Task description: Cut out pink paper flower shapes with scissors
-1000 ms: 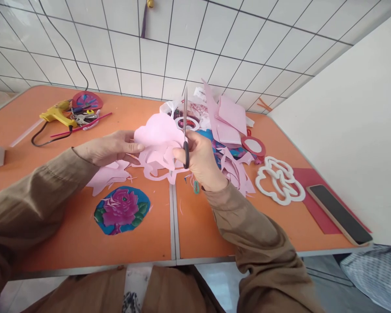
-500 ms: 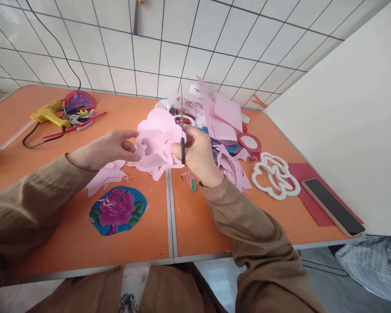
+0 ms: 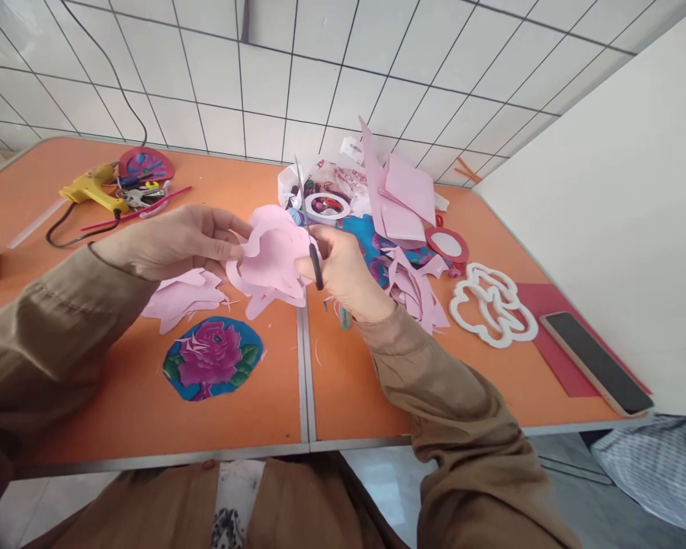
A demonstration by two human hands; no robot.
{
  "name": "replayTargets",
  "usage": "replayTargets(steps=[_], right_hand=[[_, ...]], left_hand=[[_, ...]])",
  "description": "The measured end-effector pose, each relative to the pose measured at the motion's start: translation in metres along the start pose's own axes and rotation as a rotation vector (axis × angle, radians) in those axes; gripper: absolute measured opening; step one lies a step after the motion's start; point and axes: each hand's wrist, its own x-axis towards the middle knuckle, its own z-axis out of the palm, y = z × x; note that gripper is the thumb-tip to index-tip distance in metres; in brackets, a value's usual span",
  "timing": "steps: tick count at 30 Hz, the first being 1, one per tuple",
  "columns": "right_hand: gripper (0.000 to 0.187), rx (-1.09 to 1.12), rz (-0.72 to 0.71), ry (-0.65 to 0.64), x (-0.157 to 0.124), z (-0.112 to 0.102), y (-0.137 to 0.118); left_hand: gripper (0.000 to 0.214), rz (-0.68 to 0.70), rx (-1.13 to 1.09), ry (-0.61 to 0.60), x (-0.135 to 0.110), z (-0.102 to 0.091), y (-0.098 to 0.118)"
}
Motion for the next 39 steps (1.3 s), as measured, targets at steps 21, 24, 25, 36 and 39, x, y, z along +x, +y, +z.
replayTargets(steps=[21,24,25,36,39], right_hand=[[0.022,0.050,0.143,-0.257,0.000,0.001,0.010],[0.034,-0.191,0.078,-0.211,0.006,-0.009,0.011],[0.040,-0.334,0.064,-0.200,0.008,-0.014,0.011],[0.012,-1.234,0.026,-0.346,0.004,-0.022,0.015],[0.024,-1.291,0.033,-0.329,0.002,-0.023,0.017]], left_hand=[[0.023,0.120,0.442,0.127,0.016,0.012,-0.015],[0.022,0.135,0.394,0.112,0.014,0.003,-0.009],[0.023,0.132,0.401,0.123,0.013,-0.001,-0.006],[0.025,0.279,0.533,-0.054,-0.012,-0.037,0.015],[0.025,0.274,0.525,-0.081,-0.010,-0.037,0.012]])
